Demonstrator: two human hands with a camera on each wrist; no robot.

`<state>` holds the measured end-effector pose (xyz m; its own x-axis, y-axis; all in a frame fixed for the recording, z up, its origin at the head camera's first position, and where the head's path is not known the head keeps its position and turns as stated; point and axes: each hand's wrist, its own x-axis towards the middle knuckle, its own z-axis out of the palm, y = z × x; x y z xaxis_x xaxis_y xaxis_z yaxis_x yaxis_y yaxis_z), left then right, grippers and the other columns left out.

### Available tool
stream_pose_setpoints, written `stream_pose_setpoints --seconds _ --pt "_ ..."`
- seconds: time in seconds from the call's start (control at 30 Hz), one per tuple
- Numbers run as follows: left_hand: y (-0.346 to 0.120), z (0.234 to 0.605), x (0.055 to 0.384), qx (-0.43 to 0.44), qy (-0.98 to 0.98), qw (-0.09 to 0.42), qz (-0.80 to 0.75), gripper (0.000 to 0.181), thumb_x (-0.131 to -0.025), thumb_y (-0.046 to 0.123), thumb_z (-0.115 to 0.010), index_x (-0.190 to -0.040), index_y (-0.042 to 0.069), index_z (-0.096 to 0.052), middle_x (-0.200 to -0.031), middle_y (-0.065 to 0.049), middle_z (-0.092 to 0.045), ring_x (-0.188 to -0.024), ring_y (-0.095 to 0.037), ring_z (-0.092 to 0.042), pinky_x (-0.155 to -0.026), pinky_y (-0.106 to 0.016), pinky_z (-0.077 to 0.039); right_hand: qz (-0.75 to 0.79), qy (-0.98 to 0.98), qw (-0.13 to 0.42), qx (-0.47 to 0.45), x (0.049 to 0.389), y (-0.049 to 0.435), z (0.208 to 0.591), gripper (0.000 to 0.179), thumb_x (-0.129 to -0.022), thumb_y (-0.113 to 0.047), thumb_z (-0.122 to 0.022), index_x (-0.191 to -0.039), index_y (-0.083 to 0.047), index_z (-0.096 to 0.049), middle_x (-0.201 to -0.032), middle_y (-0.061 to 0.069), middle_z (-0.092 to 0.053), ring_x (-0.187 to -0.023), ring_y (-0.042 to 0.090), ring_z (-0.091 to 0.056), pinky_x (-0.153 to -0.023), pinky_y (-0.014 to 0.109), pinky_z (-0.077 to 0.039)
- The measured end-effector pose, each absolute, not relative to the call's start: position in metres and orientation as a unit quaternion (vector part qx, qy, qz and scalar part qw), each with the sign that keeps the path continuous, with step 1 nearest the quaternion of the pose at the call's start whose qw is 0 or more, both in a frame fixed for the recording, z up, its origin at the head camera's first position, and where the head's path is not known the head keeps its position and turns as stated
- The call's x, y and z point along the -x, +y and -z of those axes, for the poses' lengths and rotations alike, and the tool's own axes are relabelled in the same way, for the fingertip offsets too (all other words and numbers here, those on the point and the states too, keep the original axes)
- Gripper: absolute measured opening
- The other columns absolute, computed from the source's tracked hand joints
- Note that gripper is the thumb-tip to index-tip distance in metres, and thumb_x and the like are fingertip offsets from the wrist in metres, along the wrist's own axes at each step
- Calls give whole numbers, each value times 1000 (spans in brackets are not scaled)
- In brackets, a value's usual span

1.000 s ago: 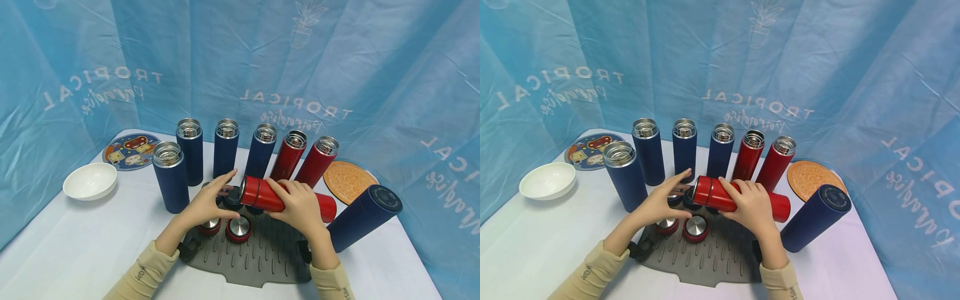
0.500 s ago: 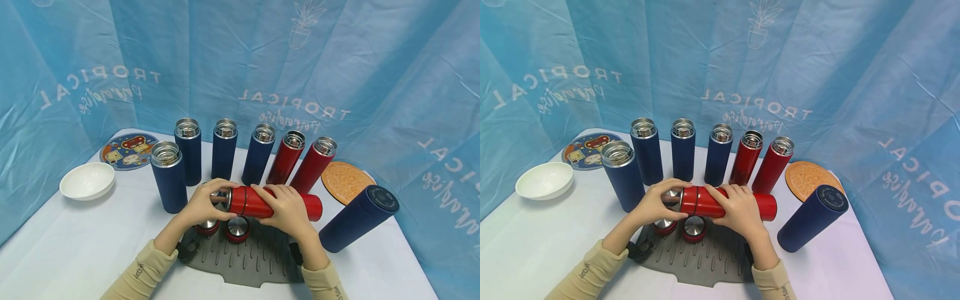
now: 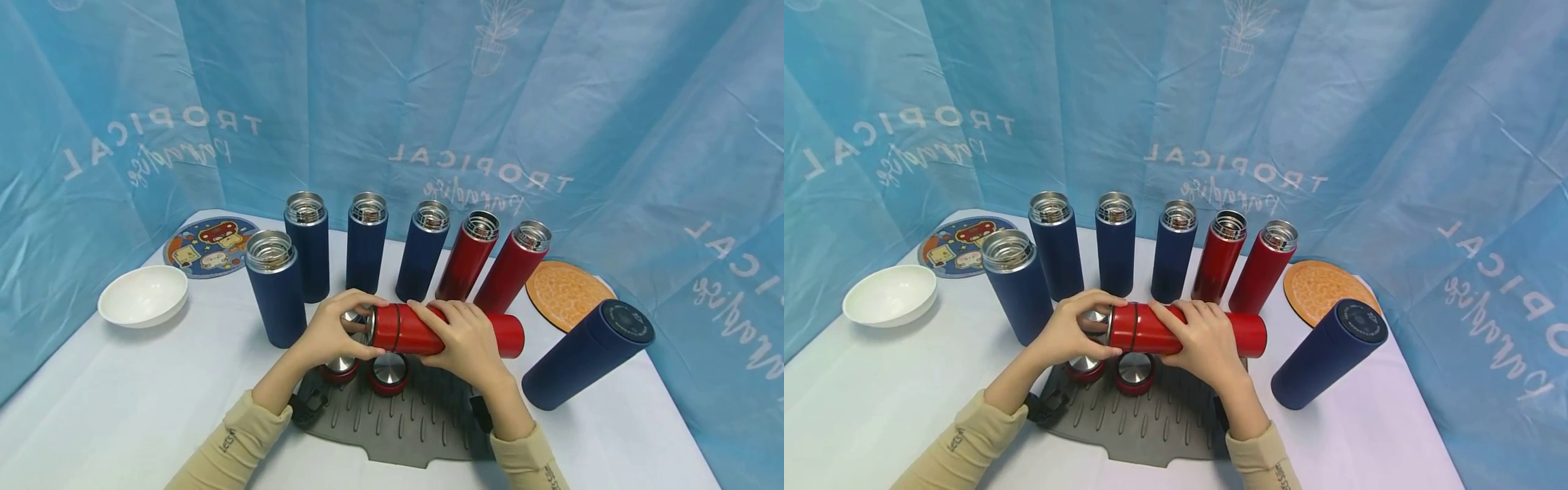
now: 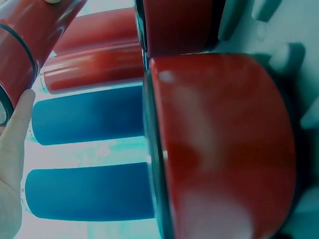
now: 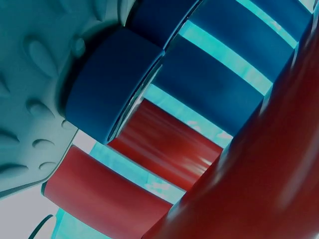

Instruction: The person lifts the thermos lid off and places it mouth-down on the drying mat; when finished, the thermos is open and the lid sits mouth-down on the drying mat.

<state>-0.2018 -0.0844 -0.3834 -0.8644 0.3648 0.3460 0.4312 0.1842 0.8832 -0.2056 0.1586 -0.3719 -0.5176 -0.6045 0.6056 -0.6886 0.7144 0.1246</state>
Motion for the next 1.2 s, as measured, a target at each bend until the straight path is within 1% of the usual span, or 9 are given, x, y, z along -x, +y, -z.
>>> stream_pose_setpoints --seconds 0.17,0.27,0.37,0.5,0.57,0.63,0.77,0.9,1.2 --pt "-85 382 204 254 -772 7 582 59 -63 11 -84 -117 17 -61 -111 -3 -55 -96 -25 -54 -75 -31 -54 -62 -872 316 -370 205 159 371 87 -50 -44 -88 -127 -25 -54 -101 9 -65 -88 26 -61 -80 43 -50" --pt "-86 381 205 266 -771 -22 579 60 -68 11 -81 -121 19 -55 -118 -2 -49 -105 -26 -49 -84 -38 -51 -46 -876 314 -362 204 159 370 88 -50 -45 -87 -128 -26 -53 -102 9 -65 -88 26 -61 -80 42 -50" --pt "-86 379 204 283 -771 -44 568 61 -77 14 -74 -130 21 -45 -129 -2 -39 -118 -26 -42 -93 -47 -44 -27 -879 321 -352 203 158 368 89 -50 -45 -86 -130 -26 -52 -102 10 -65 -87 27 -62 -79 43 -50" --pt "-80 377 201 296 -790 -19 536 59 -89 36 -58 -140 20 -32 -139 -7 -31 -124 -29 -38 -94 -48 -43 -14 -880 331 -341 201 153 366 89 -51 -44 -86 -131 -25 -52 -101 11 -65 -85 28 -62 -78 43 -50" --pt "-77 377 199 292 -804 10 519 60 -92 48 -47 -141 18 -31 -139 -10 -33 -120 -30 -42 -91 -47 -45 -15 -880 332 -338 200 151 366 89 -52 -44 -86 -131 -24 -52 -101 11 -65 -86 28 -61 -78 43 -51" --pt "-73 379 198 283 -815 38 505 60 -93 53 -40 -140 16 -32 -135 -14 -39 -114 -29 -47 -87 -44 -47 -20 -880 333 -338 199 149 366 89 -52 -44 -86 -131 -24 -51 -100 10 -65 -86 27 -61 -78 43 -51" --pt "-68 382 196 250 -832 72 490 50 -95 42 -40 -136 14 -36 -125 -16 -48 -104 -27 -52 -83 -42 -46 -30 -876 338 -342 197 146 366 87 -53 -44 -85 -130 -25 -52 -100 10 -65 -86 27 -62 -79 43 -50" --pt "-63 384 192 216 -832 89 504 40 -94 29 -41 -129 10 -40 -119 -15 -51 -100 -27 -52 -80 -41 -47 -37 -874 342 -343 195 144 367 86 -53 -43 -86 -130 -25 -52 -99 10 -65 -87 27 -61 -79 44 -50" --pt "-55 386 187 168 -817 110 541 33 -93 28 -40 -120 10 -43 -114 -14 -53 -94 -27 -53 -75 -39 -47 -66 -879 328 -339 196 140 373 85 -52 -40 -87 -129 -25 -54 -101 8 -65 -89 25 -61 -78 42 -51"
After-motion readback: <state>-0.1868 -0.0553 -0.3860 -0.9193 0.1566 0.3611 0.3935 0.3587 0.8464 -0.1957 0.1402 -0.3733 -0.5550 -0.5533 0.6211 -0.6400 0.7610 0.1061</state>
